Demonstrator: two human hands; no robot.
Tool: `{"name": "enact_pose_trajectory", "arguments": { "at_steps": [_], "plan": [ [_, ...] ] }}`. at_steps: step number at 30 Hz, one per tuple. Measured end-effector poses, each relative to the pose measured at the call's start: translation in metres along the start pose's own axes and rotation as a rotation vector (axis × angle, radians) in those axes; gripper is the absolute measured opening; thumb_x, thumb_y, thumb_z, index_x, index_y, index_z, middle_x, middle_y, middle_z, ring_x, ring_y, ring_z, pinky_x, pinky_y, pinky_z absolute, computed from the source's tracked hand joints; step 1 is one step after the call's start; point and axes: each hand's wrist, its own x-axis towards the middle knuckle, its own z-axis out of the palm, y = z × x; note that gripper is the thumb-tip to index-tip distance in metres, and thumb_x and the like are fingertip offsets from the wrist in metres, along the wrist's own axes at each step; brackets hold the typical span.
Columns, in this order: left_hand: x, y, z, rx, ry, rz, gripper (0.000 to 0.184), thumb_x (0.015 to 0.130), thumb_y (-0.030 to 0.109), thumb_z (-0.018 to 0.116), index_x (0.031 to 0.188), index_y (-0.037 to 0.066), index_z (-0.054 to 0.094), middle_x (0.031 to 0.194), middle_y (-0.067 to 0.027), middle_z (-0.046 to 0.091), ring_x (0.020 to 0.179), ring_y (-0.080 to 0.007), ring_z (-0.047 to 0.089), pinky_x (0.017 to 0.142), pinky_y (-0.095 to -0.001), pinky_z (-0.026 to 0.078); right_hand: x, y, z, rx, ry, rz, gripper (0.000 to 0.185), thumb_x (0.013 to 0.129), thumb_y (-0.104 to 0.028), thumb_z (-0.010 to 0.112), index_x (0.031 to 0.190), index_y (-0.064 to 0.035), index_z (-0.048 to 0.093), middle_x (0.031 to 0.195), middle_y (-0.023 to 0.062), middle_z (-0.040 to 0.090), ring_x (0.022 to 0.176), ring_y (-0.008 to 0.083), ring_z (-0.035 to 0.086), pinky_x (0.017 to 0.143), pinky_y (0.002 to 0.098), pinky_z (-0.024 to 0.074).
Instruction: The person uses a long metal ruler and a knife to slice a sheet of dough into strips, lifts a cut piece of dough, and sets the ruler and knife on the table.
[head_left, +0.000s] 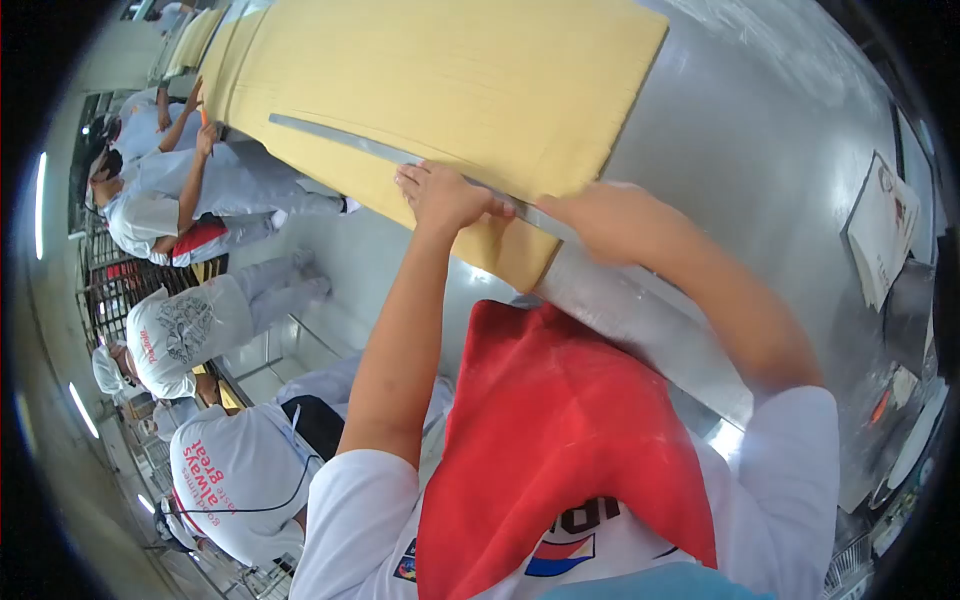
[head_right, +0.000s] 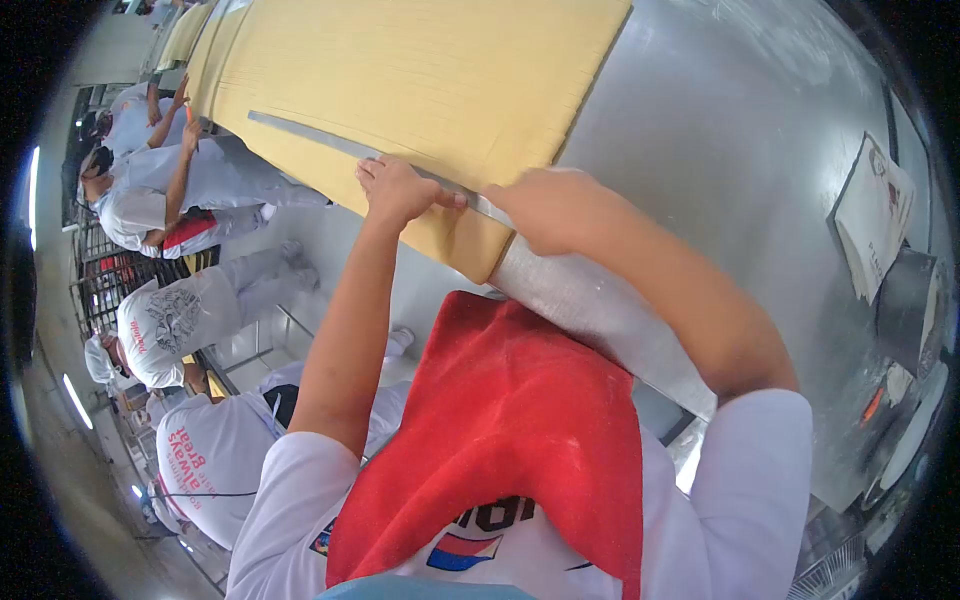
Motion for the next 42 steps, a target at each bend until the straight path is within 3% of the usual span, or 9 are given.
{"name": "enact_pose_trajectory", "arguments": {
  "at_steps": [3, 6, 8, 14, 24, 26, 30, 35, 42],
  "plan": [
    [-0.011, 0.003, -0.005, -0.03, 0.111, 0.035, 0.143, 0.054, 0.043, 0.102, 0.164, -0.002, 0.023, 0.169, -0.0415, 0.011, 0.16, -0.0544, 0.004, 0.131, -0.0575, 0.013, -0.047, 0.002, -0.003, -0.034, -0.032, 0.065, 0.062, 0.088, 0.0, 0.066, 0.148, -0.0139, 0.057, 0.108, 0.0178, 0.074, 0.104, 0.0348, 0.073, 0.084, 0.0487, 0.0595],
    [-0.014, 0.008, -0.016, -0.027, 0.187, 0.365, 0.125, 0.051, 0.032, 0.102, 0.161, 0.019, 0.044, 0.17, -0.0398, 0.006, 0.16, -0.0543, 0.005, 0.13, -0.0592, 0.014, -0.055, 0.012, 0.006, -0.054, 0.022, 0.016, 0.066, 0.088, 0.0, 0.066, 0.152, -0.014, 0.054, 0.106, 0.0167, 0.074, 0.105, 0.0342, 0.072, 0.084, 0.0483, 0.0594],
    [-0.008, 0.018, -0.019, 0.12, 0.132, 0.835, 0.083, 0.061, 0.014, 0.091, 0.137, 0.034, 0.068, 0.175, -0.0217, 0.015, 0.16, -0.053, 0.004, 0.13, -0.0633, 0.015, -0.059, 0.017, 0.008, -0.037, 0.045, 0.003, 0.066, 0.088, 0.0, 0.066, 0.151, -0.0138, 0.055, 0.104, 0.0166, 0.074, 0.103, 0.0344, 0.073, 0.083, 0.0484, 0.0596],
    [0.012, 0.028, -0.014, 0.103, -0.134, 1.26, 0.058, 0.075, -0.003, 0.074, 0.115, 0.039, 0.083, 0.178, -0.0015, 0.017, 0.162, -0.0475, 0.004, 0.131, -0.062, 0.013, -0.057, 0.017, 0.007, -0.043, 0.014, 0.028, 0.07, 0.086, -0.002, 0.069, 0.153, -0.019, 0.053, 0.101, 0.0163, 0.073, 0.097, 0.0361, 0.073, 0.08, 0.0475, 0.0595],
    [0.014, 0.027, -0.016, 0.147, -0.178, 1.243, 0.06, 0.072, 0.0, 0.081, 0.116, 0.041, 0.083, 0.179, 0.0001, 0.015, 0.162, -0.0461, 0.005, 0.131, -0.0591, 0.018, -0.157, 0.027, 0.039, -0.004, -0.117, 0.347, 0.061, 0.089, -0.006, 0.068, 0.148, -0.0168, 0.055, 0.109, 0.0166, 0.071, 0.107, 0.0362, 0.069, 0.09, 0.0508, 0.0539],
    [0.024, 0.016, -0.006, 0.002, -0.168, 1.302, 0.054, 0.072, 0.006, 0.085, 0.115, 0.038, 0.084, 0.178, -0.0031, 0.02, 0.162, -0.0463, 0.008, 0.13, -0.0612, 0.019, -0.159, 0.036, 0.082, 0.161, 0.499, 0.229, 0.05, 0.09, -0.008, 0.069, 0.139, -0.0135, 0.06, 0.114, 0.0173, 0.068, 0.111, 0.04, 0.065, 0.095, 0.0525, 0.0514],
    [0.044, -0.03, 0.006, -0.141, 0.034, 1.354, 0.047, 0.07, 0.017, 0.089, 0.113, 0.037, 0.084, 0.172, -0.0069, 0.034, 0.158, -0.047, 0.021, 0.128, -0.0637, 0.02, -0.113, 0.02, 0.127, 0.286, 0.662, 0.32, 0.037, 0.088, -0.012, 0.074, 0.124, -0.009, 0.062, 0.112, 0.0178, 0.066, 0.109, 0.0429, 0.064, 0.094, 0.0528, 0.0514],
    [0.09, -0.114, -0.005, -0.33, 0.311, 1.305, 0.038, 0.072, 0.041, 0.091, 0.106, 0.027, 0.085, 0.139, -0.0056, 0.063, 0.134, -0.0387, 0.049, 0.122, -0.0624, 0.029, -0.083, 0.015, 0.174, 0.191, 0.68, 0.376, 0.037, 0.079, -0.01, 0.079, 0.111, -0.0077, 0.061, 0.108, 0.0173, 0.064, 0.105, 0.0433, 0.064, 0.089, 0.0527, 0.0511],
    [0.157, -0.178, -0.037, -0.358, 0.602, 1.273, 0.047, 0.074, 0.057, 0.084, 0.097, 0.016, 0.078, 0.099, -0.0002, 0.065, 0.097, -0.0264, 0.06, 0.092, -0.0439, 0.046, -0.086, -0.01, 0.161, 0.031, 0.56, 0.548, 0.033, 0.071, -0.002, 0.076, 0.102, -0.0056, 0.063, 0.097, 0.0188, 0.064, 0.091, 0.0443, 0.065, 0.077, 0.0496, 0.0522]
  ]
}}
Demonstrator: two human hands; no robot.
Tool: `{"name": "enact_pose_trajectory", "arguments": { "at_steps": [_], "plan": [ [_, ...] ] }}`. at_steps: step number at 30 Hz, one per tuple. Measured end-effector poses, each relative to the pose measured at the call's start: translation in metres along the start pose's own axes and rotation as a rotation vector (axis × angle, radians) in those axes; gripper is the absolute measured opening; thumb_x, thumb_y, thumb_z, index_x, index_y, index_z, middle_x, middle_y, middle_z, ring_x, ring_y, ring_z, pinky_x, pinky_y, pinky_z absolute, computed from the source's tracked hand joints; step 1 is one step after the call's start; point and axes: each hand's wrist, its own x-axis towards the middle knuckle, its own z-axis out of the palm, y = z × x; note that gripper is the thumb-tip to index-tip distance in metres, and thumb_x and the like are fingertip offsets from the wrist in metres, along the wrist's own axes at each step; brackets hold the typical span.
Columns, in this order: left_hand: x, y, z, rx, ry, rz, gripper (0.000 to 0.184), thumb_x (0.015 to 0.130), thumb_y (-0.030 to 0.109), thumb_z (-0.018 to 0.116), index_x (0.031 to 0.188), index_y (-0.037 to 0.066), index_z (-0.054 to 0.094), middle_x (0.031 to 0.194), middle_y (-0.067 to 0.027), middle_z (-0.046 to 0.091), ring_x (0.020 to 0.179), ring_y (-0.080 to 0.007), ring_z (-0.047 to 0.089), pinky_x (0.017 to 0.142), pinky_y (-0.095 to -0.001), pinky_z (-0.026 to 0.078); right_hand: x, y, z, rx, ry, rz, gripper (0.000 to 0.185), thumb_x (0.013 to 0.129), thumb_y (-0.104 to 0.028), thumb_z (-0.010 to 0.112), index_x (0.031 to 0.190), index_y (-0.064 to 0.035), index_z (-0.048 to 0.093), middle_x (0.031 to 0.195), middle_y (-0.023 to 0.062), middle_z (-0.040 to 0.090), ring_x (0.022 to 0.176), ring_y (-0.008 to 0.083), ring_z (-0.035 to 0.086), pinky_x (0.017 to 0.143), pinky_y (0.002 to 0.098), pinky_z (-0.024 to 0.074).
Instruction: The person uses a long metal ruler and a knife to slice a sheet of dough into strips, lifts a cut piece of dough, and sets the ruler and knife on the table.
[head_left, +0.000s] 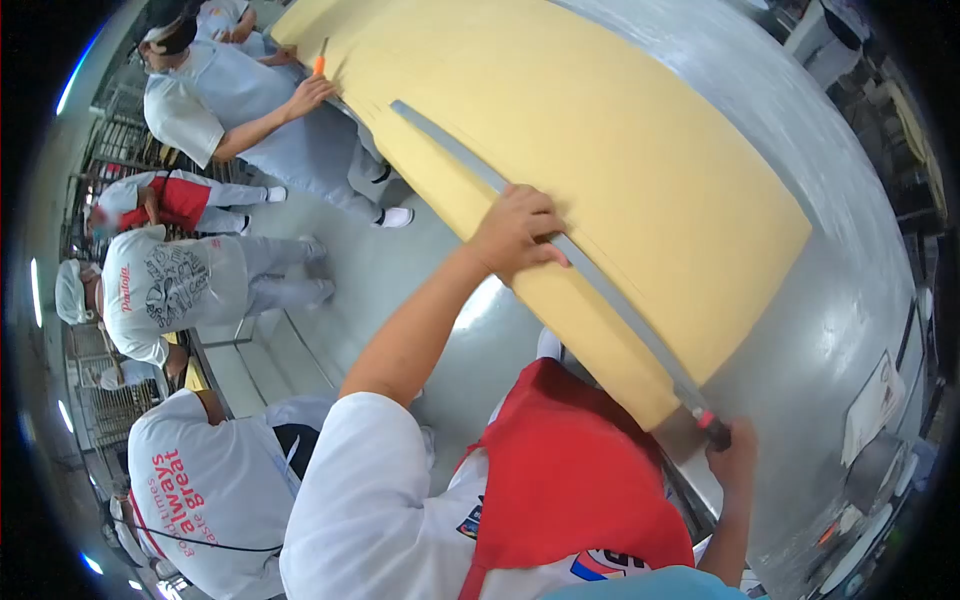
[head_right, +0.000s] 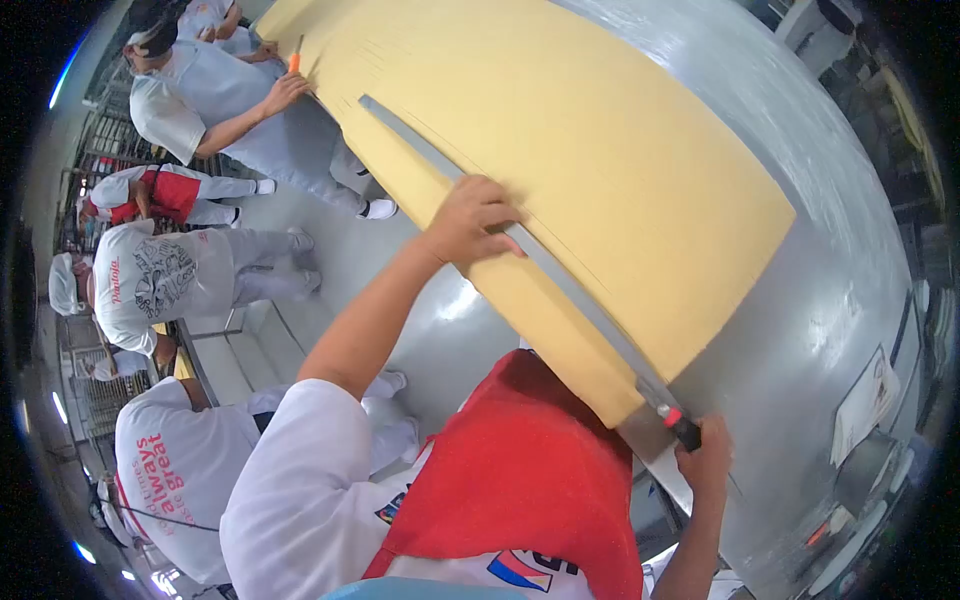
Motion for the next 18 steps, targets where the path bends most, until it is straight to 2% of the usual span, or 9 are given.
{"name": "enact_pose_trajectory", "arguments": {
  "at_steps": [4, 8, 12, 18],
  "plan": [
    [-0.009, 0.004, 0.006, -0.025, 0.003, 0.124, 0.047, 0.078, 0.061, 0.078, 0.092, 0.017, 0.073, 0.095, 0.0011, 0.062, 0.095, -0.0237, 0.059, 0.089, -0.0411, 0.046, -0.016, 0.004, 0.01, 0.046, 0.044, 0.003, 0.027, 0.071, -0.002, 0.074, 0.096, -0.0062, 0.064, 0.089, 0.0174, 0.062, 0.083, 0.0437, 0.064, 0.073, 0.0499, 0.0508],
    [-0.016, 0.005, 0.002, -0.053, -0.023, 0.105, 0.049, 0.076, 0.064, 0.077, 0.09, 0.017, 0.072, 0.092, 0.0036, 0.06, 0.089, -0.0226, 0.056, 0.086, -0.0408, 0.045, -0.023, -0.01, 0.009, 0.0, 0.066, 0.052, 0.026, 0.072, -0.002, 0.072, 0.096, -0.0073, 0.064, 0.088, 0.0168, 0.063, 0.082, 0.0431, 0.064, 0.071, 0.0496, 0.0506],
    [-0.014, -0.013, 0.0, -0.066, 0.04, 0.11, 0.05, 0.076, 0.064, 0.077, 0.089, 0.017, 0.071, 0.091, 0.0031, 0.06, 0.089, -0.0227, 0.056, 0.086, -0.0405, 0.045, -0.009, -0.023, 0.007, -0.017, 0.065, 0.039, 0.025, 0.073, -0.002, 0.072, 0.096, -0.008, 0.063, 0.089, 0.0167, 0.063, 0.082, 0.044, 0.065, 0.071, 0.0506, 0.0508],
    [-0.006, -0.032, -0.008, -0.053, -0.013, 0.04, 0.05, 0.076, 0.065, 0.077, 0.09, 0.017, 0.072, 0.091, 0.0022, 0.06, 0.089, -0.023, 0.056, 0.085, -0.0402, 0.045, 0.024, -0.028, -0.001, -0.044, 0.044, 0.051, 0.023, 0.074, -0.003, 0.072, 0.094, -0.0081, 0.061, 0.089, 0.0169, 0.063, 0.083, 0.0441, 0.065, 0.071, 0.0516, 0.0503]
  ]
}}
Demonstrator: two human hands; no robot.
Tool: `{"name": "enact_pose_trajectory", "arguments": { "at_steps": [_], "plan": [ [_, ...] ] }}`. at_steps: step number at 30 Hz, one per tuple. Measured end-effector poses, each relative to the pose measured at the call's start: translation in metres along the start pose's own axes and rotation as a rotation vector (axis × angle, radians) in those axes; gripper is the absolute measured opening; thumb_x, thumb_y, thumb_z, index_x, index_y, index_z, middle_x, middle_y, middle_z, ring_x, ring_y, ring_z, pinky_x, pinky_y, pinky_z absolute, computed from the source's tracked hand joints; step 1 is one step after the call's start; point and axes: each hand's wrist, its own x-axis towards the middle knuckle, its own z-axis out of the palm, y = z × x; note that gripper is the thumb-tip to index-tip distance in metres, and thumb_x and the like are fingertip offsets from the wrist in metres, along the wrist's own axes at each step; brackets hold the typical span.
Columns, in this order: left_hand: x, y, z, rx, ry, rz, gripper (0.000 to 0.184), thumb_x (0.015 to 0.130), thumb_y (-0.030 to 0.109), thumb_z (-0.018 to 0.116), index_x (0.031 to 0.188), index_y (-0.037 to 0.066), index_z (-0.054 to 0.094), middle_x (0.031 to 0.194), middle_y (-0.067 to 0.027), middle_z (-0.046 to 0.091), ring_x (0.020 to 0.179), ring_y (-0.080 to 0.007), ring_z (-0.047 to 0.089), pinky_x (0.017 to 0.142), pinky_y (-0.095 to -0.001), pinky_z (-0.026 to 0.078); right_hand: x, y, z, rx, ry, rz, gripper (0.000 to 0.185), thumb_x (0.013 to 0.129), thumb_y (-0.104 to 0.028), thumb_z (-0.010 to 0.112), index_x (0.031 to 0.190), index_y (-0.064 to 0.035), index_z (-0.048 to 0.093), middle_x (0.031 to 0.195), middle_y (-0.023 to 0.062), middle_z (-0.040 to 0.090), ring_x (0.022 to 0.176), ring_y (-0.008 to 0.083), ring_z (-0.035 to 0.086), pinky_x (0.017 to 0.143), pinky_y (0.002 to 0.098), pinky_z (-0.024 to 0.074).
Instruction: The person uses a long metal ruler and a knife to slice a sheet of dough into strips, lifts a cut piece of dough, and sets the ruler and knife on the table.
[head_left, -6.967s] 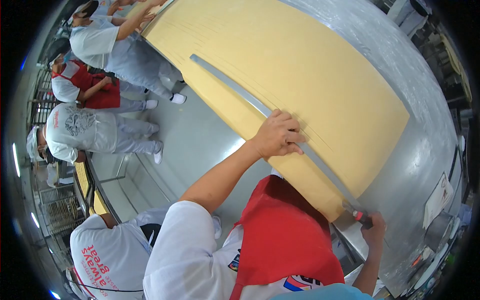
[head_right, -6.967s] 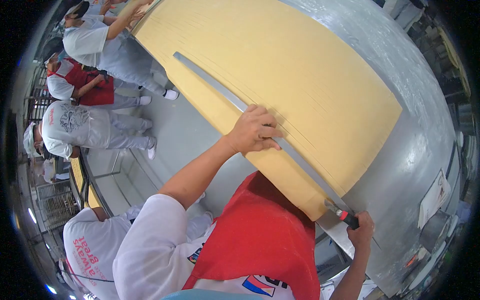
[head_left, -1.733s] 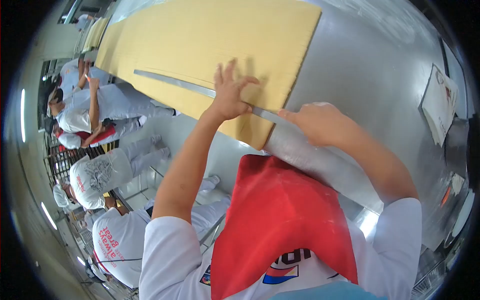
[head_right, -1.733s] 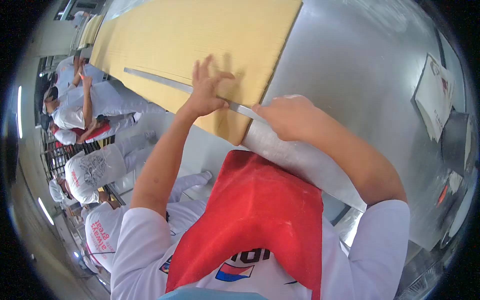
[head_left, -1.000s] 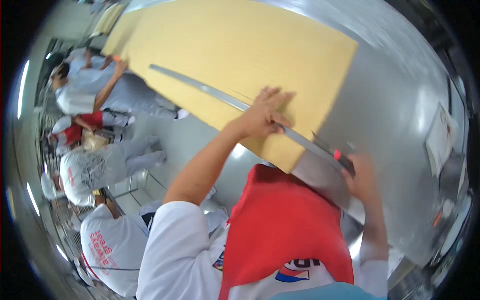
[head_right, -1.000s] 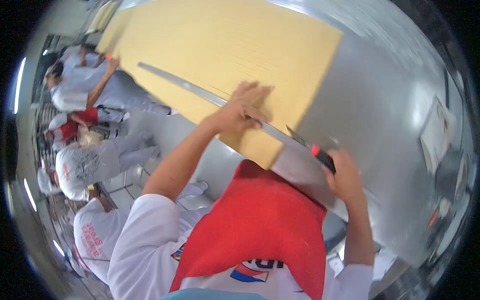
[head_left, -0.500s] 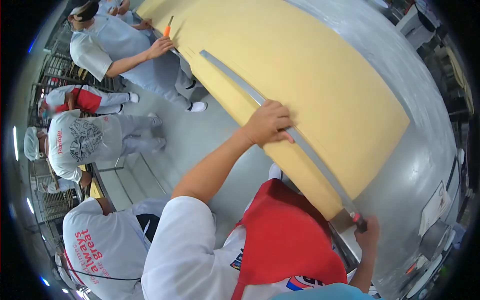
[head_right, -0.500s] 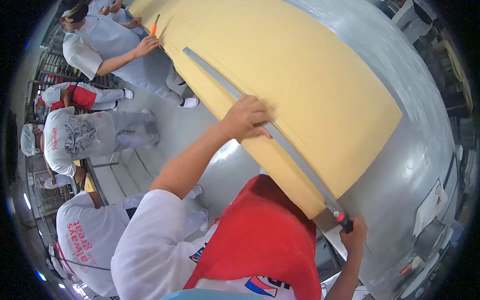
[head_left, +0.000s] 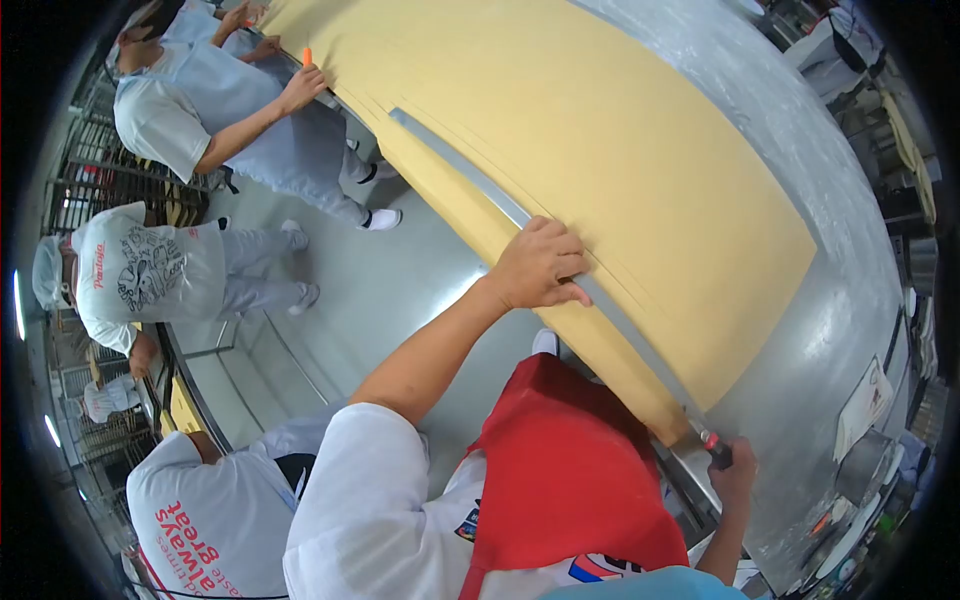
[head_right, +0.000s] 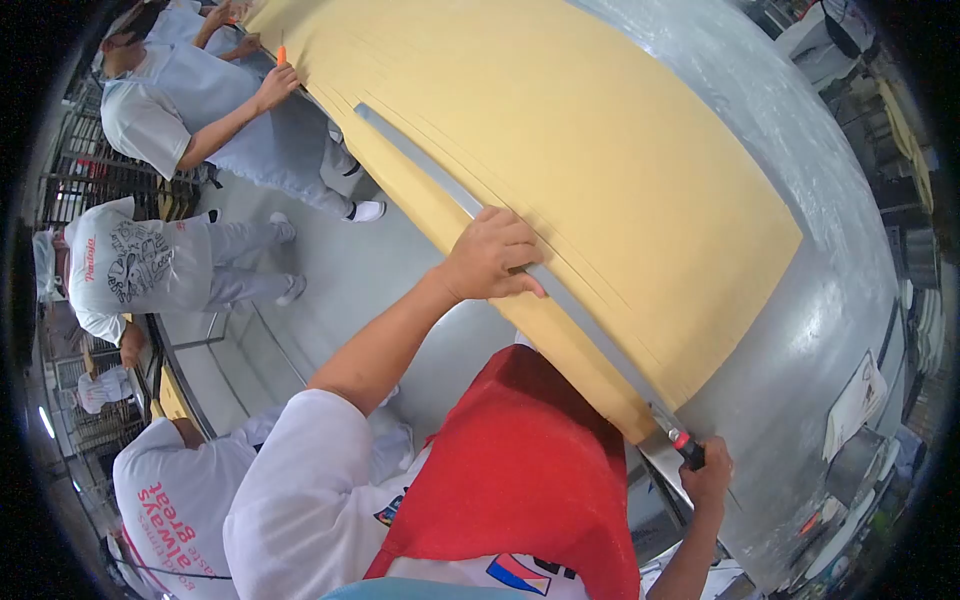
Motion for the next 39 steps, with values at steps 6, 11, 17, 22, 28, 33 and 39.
{"name": "enact_pose_trajectory", "arguments": {
  "at_steps": [6, 11, 17, 22, 28, 33, 39],
  "plan": [
    [0.017, -0.017, -0.004, -0.02, 0.074, -0.006, 0.05, 0.076, 0.065, 0.078, 0.09, 0.017, 0.072, 0.091, 0.0022, 0.061, 0.091, -0.0229, 0.058, 0.085, -0.0402, 0.045, 0.034, 0.01, -0.01, -0.057, -0.071, 0.014, 0.034, 0.065, -0.003, 0.073, 0.096, -0.0079, 0.058, 0.094, 0.017, 0.061, 0.088, 0.0458, 0.062, 0.077, 0.0547, 0.0498],
    [0.04, -0.027, -0.007, 0.01, 0.117, -0.098, 0.05, 0.072, 0.062, 0.083, 0.092, 0.016, 0.074, 0.095, 0.0014, 0.064, 0.096, -0.0246, 0.06, 0.091, -0.0414, 0.047, 0.083, 0.02, -0.04, -0.038, -0.101, -0.017, 0.035, 0.066, -0.004, 0.074, 0.098, -0.0083, 0.06, 0.096, 0.0165, 0.062, 0.092, 0.0446, 0.063, 0.079, 0.0546, 0.0501],
    [0.065, -0.049, -0.009, -0.012, 0.171, -0.238, 0.052, 0.061, 0.05, 0.096, 0.096, 0.016, 0.078, 0.099, 0.0002, 0.067, 0.101, -0.0269, 0.062, 0.092, -0.0417, 0.047, 0.135, 0.019, -0.061, 0.014, -0.127, -0.05, 0.034, 0.067, -0.007, 0.076, 0.097, -0.0098, 0.062, 0.098, 0.0143, 0.065, 0.094, 0.0419, 0.065, 0.078, 0.052, 0.0506],
    [0.083, -0.049, -0.008, 0.098, 0.221, -0.487, 0.07, 0.06, 0.052, 0.096, 0.113, 0.012, 0.076, 0.121, -0.0128, 0.064, 0.118, -0.0373, 0.056, 0.104, -0.0473, 0.046, 0.164, 0.053, -0.076, 0.083, -0.15, -0.115, 0.034, 0.065, -0.008, 0.08, 0.093, -0.01, 0.061, 0.097, 0.0129, 0.065, 0.094, 0.0402, 0.065, 0.077, 0.0507, 0.0503],
    [0.085, -0.047, -0.014, 0.506, 0.07, -0.958, 0.123, 0.065, 0.065, 0.093, 0.147, -0.013, 0.045, 0.156, -0.0372, 0.038, 0.148, -0.0537, 0.033, 0.125, -0.0546, 0.028, 0.172, 0.088, -0.087, 0.249, -0.045, -0.42, 0.04, 0.059, -0.008, 0.083, 0.091, -0.01, 0.058, 0.102, 0.0115, 0.067, 0.097, 0.039, 0.065, 0.082, 0.0501, 0.0509],
    [0.083, -0.015, -0.065, 0.223, -0.312, -1.024, 0.126, 0.065, 0.063, 0.094, 0.142, -0.022, 0.041, 0.15, -0.043, 0.041, 0.146, -0.0507, 0.04, 0.123, -0.0494, 0.036, 0.114, 0.073, -0.078, 0.287, -0.003, -0.474, 0.036, 0.063, -0.013, 0.083, 0.091, -0.0123, 0.06, 0.104, 0.0089, 0.068, 0.097, 0.0364, 0.065, 0.084, 0.0481, 0.0513],
    [0.045, 0.018, -0.059, 0.254, -0.355, -1.142, 0.136, 0.058, 0.065, 0.097, 0.144, -0.022, 0.038, 0.151, -0.0376, 0.039, 0.142, -0.0463, 0.047, 0.116, -0.0486, 0.046, 0.037, 0.049, -0.072, 0.375, 0.028, -0.378, 0.027, 0.071, -0.017, 0.084, 0.084, -0.0116, 0.061, 0.096, 0.0079, 0.068, 0.094, 0.0329, 0.066, 0.083, 0.0452, 0.0498]
  ]
}}
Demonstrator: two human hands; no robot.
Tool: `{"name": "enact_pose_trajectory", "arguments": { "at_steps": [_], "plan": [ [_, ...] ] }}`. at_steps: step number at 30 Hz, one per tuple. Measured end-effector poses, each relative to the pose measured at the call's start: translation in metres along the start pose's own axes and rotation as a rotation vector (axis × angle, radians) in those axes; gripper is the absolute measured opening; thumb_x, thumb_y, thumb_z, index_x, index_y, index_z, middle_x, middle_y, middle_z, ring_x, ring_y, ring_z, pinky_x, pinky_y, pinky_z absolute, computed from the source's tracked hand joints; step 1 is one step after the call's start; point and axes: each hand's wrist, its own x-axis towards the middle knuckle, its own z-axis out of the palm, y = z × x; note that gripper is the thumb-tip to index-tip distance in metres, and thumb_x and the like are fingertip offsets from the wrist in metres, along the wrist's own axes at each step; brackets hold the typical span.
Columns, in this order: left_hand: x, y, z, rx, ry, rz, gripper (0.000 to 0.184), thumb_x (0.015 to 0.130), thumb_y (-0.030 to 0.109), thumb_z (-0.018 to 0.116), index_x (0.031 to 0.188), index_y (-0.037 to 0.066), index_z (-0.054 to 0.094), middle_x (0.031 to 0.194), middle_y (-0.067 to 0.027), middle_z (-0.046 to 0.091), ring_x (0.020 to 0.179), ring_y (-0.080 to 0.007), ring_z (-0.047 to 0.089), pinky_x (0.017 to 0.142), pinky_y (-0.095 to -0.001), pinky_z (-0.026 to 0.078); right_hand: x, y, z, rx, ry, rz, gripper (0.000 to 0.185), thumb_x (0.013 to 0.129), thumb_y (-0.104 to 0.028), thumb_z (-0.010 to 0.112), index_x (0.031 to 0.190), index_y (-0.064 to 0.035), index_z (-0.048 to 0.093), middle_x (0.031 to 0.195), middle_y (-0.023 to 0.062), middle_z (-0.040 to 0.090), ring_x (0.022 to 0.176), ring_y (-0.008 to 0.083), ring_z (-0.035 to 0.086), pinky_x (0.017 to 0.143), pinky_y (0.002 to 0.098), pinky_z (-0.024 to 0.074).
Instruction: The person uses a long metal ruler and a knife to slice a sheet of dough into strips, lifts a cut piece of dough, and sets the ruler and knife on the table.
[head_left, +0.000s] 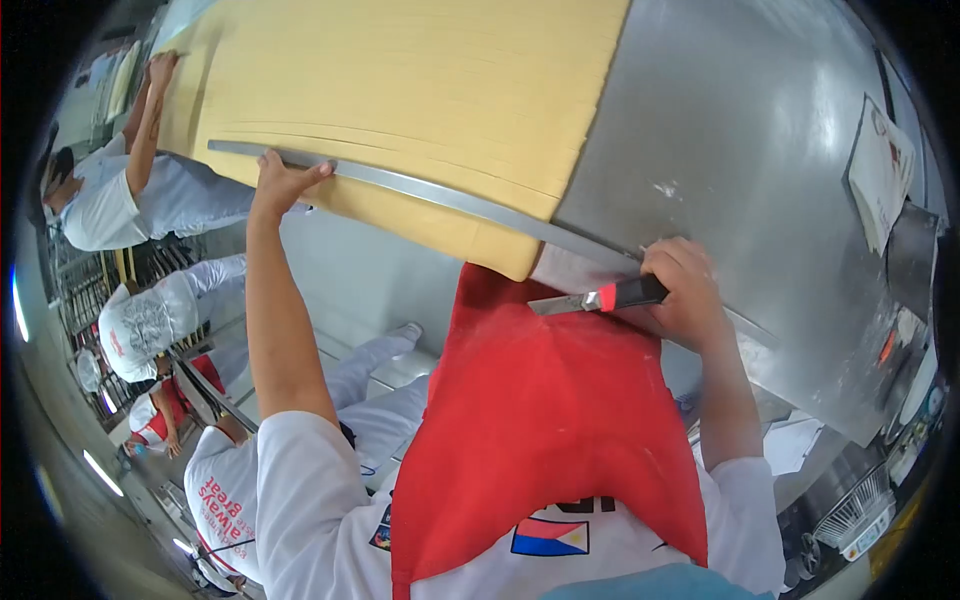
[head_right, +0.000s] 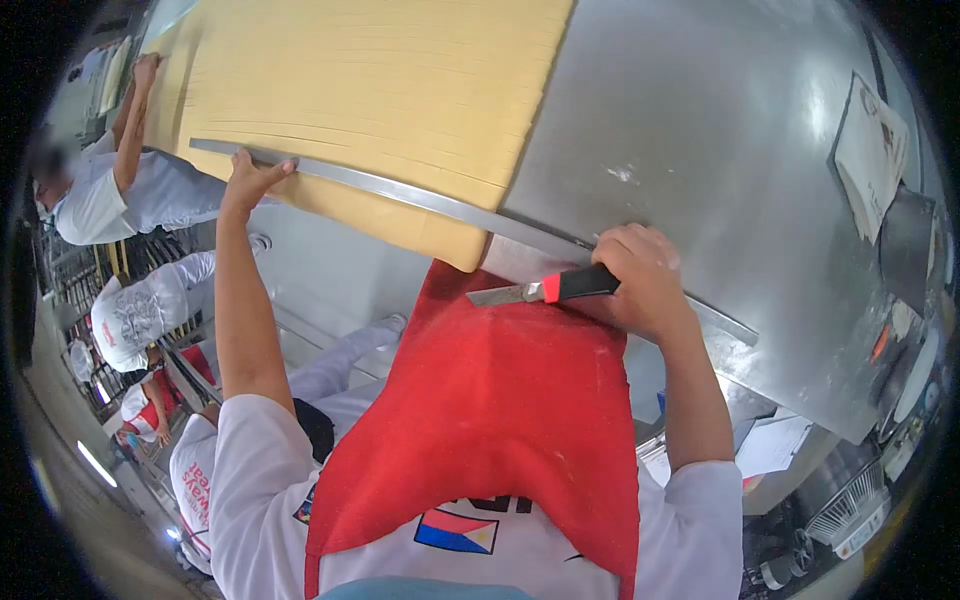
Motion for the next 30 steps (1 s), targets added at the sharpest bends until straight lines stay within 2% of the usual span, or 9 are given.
{"name": "enact_pose_trajectory", "arguments": {
  "at_steps": [3, 6, 8, 12, 14, 15, 20, 26, 30],
  "plan": [
    [0.0, 0.003, -0.002, 0.001, -0.009, -0.01, 0.138, 0.058, 0.065, 0.097, 0.146, -0.021, 0.035, 0.154, -0.0375, 0.035, 0.142, -0.046, 0.047, 0.114, -0.0474, 0.048, 0.0, 0.004, 0.0, -0.034, -0.032, -0.015, 0.031, 0.071, -0.024, 0.087, 0.083, -0.0118, 0.061, 0.096, 0.0067, 0.069, 0.091, 0.0321, 0.066, 0.08, 0.0453, 0.0507],
    [0.0, 0.0, -0.006, 0.015, -0.017, -0.039, 0.138, 0.059, 0.066, 0.097, 0.147, -0.02, 0.035, 0.153, -0.037, 0.037, 0.143, -0.0455, 0.047, 0.115, -0.0472, 0.047, -0.006, 0.002, 0.003, 0.016, 0.049, -0.064, 0.032, 0.071, -0.028, 0.088, 0.083, -0.0125, 0.062, 0.096, 0.0053, 0.069, 0.09, 0.0316, 0.067, 0.078, 0.0444, 0.0509],
    [-0.001, -0.003, -0.006, -0.034, -0.007, -0.021, 0.138, 0.059, 0.067, 0.096, 0.147, -0.021, 0.034, 0.155, -0.0373, 0.035, 0.144, -0.0446, 0.046, 0.115, -0.0461, 0.047, -0.006, 0.001, 0.001, 0.0, 0.064, -0.066, 0.028, 0.074, -0.033, 0.085, 0.083, -0.015, 0.065, 0.095, 0.0017, 0.07, 0.091, 0.0273, 0.068, 0.079, 0.0442, 0.0518],
    [0.0, -0.007, -0.005, 0.007, 0.032, 0.005, 0.14, 0.059, 0.07, 0.095, 0.147, -0.02, 0.034, 0.159, -0.0372, 0.033, 0.147, -0.0441, 0.045, 0.116, -0.0455, 0.046, -0.006, 0.004, 0.007, -0.036, 0.085, -0.072, 0.028, 0.074, -0.033, 0.084, 0.084, -0.0149, 0.066, 0.095, 0.0018, 0.07, 0.091, 0.0272, 0.068, 0.078, 0.0446, 0.0524],
    [-0.014, 0.009, -0.013, -0.03, -0.061, -0.043, 0.143, 0.058, 0.073, 0.094, 0.147, -0.02, 0.034, 0.162, -0.037, 0.03, 0.15, -0.0439, 0.042, 0.117, -0.0455, 0.045, -0.01, -0.003, 0.005, -0.02, 0.075, -0.051, 0.027, 0.072, -0.023, 0.085, 0.085, -0.0133, 0.063, 0.097, 0.003, 0.07, 0.091, 0.0288, 0.068, 0.076, 0.0434, 0.0517],
    [-0.014, 0.005, -0.01, -0.032, -0.064, -0.044, 0.143, 0.058, 0.073, 0.094, 0.147, -0.02, 0.034, 0.162, -0.037, 0.03, 0.15, -0.0439, 0.042, 0.117, -0.0455, 0.045, -0.011, -0.001, 0.006, -0.021, 0.072, -0.049, 0.027, 0.072, -0.023, 0.085, 0.085, -0.0133, 0.063, 0.097, 0.003, 0.07, 0.091, 0.0288, 0.068, 0.076, 0.0434, 0.0517],
    [-0.015, -0.004, -0.001, 0.03, 0.081, 0.0, 0.141, 0.06, 0.075, 0.092, 0.147, -0.02, 0.034, 0.154, -0.0346, 0.038, 0.147, -0.0444, 0.044, 0.116, -0.0459, 0.046, -0.01, 0.009, 0.012, -0.002, 0.096, -0.094, 0.027, 0.065, -0.01, 0.08, 0.086, -0.014, 0.064, 0.099, 0.0033, 0.07, 0.091, 0.0298, 0.068, 0.076, 0.044, 0.053],
    [-0.01, -0.005, -0.002, -0.046, 0.016, 0.023, 0.141, 0.06, 0.077, 0.091, 0.146, -0.019, 0.035, 0.152, -0.0334, 0.039, 0.146, -0.0453, 0.044, 0.117, -0.0462, 0.044, -0.007, 0.018, 0.014, -0.008, 0.059, -0.094, 0.036, 0.058, -0.006, 0.082, 0.088, -0.0144, 0.064, 0.1, 0.0034, 0.071, 0.093, 0.0305, 0.068, 0.076, 0.0447, 0.0537],
    [-0.009, -0.008, 0.001, -0.023, 0.054, 0.049, 0.145, 0.06, 0.079, 0.09, 0.149, -0.02, 0.032, 0.154, -0.0357, 0.037, 0.146, -0.0456, 0.044, 0.118, -0.0462, 0.044, -0.007, 0.019, 0.014, -0.013, 0.06, -0.096, 0.036, 0.058, -0.006, 0.082, 0.088, -0.0148, 0.064, 0.101, 0.0032, 0.071, 0.094, 0.0304, 0.068, 0.076, 0.0449, 0.0538]
  ]
}}
